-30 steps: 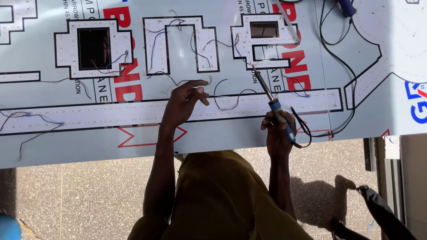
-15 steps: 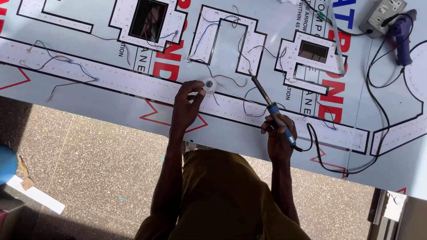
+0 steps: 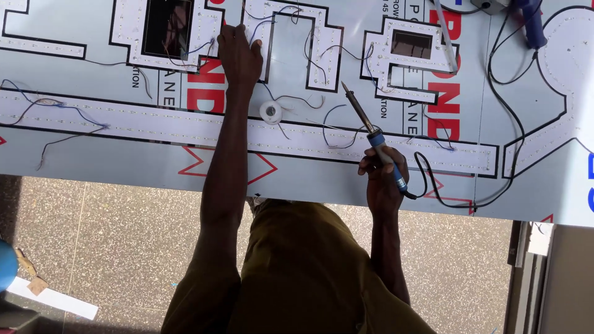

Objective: Soldering wires to LED strips and using a glue gun to secure components on a sign board.

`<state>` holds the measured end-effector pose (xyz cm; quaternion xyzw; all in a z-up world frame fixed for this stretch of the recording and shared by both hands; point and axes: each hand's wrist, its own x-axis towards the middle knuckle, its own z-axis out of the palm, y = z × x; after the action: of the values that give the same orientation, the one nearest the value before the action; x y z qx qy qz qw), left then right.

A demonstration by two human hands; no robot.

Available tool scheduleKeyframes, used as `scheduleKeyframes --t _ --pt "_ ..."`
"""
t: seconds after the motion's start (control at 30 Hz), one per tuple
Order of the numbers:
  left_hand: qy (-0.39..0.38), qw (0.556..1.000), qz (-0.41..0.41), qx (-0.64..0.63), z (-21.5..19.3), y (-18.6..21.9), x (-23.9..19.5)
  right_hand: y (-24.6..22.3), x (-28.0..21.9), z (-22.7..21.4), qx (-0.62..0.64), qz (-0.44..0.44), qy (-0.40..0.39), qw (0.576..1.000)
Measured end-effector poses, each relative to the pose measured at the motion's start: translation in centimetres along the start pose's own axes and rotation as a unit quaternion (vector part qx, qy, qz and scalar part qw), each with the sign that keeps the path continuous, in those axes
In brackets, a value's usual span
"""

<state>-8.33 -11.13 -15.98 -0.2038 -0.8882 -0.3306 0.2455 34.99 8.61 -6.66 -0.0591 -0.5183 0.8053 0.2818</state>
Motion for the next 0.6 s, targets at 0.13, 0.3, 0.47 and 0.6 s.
scheduleKeyframes --t 0.13,0.3,0.47,0.6 --pt "-0.022 0.999 -0.039 0.015 0.5 -1.7 0.9 -0.6 -1.2 -0.9 -0.005 -0.008 0.039 0.999" --pt "-0.082 0.988 -0.011 -0.134 -7.7 1.0 0.0 -0.4 -2.3 -1.0 -0.017 -0.004 0.07 0.997" --pt "-0.21 0.947 0.046 -0.238 -12.9 1.9 -2.6 0.6 -2.0 -0.2 -0.031 0.004 0.067 0.997" --pt "-0.244 0.953 0.055 -0.173 -13.1 1.4 -4.5 2.4 -1.0 -0.1 -0.041 0.004 0.088 0.995"
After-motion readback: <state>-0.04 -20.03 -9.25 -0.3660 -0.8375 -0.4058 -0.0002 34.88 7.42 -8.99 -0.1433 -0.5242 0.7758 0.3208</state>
